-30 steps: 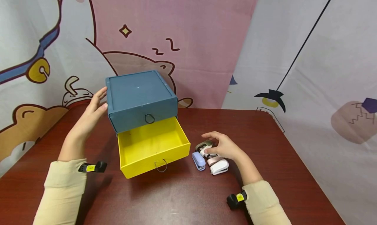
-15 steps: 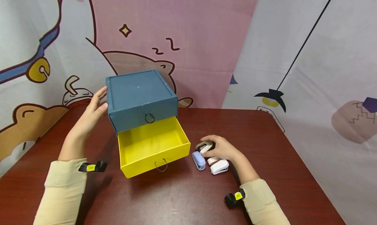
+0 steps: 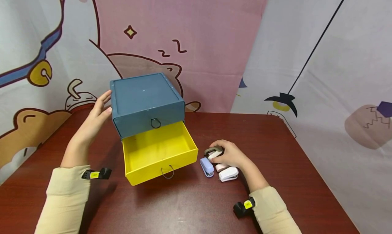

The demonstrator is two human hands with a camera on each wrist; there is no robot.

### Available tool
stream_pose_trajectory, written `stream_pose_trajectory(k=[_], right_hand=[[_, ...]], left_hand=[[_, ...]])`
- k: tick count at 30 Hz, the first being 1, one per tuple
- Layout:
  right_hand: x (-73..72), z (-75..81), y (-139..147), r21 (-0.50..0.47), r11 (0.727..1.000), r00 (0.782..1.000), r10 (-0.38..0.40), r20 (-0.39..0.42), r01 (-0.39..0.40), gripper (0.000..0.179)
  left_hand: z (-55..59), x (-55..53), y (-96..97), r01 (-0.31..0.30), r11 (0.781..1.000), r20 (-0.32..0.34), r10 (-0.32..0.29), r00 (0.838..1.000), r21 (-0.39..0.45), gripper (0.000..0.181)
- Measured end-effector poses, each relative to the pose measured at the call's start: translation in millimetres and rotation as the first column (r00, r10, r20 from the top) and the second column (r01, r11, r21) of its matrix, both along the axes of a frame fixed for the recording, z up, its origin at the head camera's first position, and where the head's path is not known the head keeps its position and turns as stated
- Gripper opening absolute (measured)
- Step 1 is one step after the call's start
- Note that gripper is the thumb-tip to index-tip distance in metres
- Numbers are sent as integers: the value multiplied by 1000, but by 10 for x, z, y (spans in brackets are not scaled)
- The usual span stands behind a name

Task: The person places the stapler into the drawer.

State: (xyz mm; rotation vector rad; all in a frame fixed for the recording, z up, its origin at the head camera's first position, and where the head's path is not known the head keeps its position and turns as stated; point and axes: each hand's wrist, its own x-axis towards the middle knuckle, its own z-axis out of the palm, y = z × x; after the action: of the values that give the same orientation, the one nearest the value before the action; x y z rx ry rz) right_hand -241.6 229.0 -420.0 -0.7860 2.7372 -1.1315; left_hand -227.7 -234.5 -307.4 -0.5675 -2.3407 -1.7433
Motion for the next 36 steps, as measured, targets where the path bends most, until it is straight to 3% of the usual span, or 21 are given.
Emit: stream_pose_trajectory(k=[6, 10, 26, 36], right_hand=[[-2, 8, 4, 2, 999, 998, -48, -34, 48, 44], [24, 96, 1, -21, 997, 995, -81, -51, 80, 45], [200, 635, -199, -172, 976, 970, -164, -181, 133, 44], [360, 979, -510, -255, 963, 966, -148, -211, 92, 44]], left_hand=[[6, 6, 3, 0, 1000, 2, 0, 1000, -3, 66], [8, 9, 5, -1, 1000, 3, 1, 1000, -3, 66], [8, 15, 6, -1, 1000, 9, 1, 1000, 1, 67], [3, 6, 4, 0, 1000, 5, 0, 1000, 6, 67]])
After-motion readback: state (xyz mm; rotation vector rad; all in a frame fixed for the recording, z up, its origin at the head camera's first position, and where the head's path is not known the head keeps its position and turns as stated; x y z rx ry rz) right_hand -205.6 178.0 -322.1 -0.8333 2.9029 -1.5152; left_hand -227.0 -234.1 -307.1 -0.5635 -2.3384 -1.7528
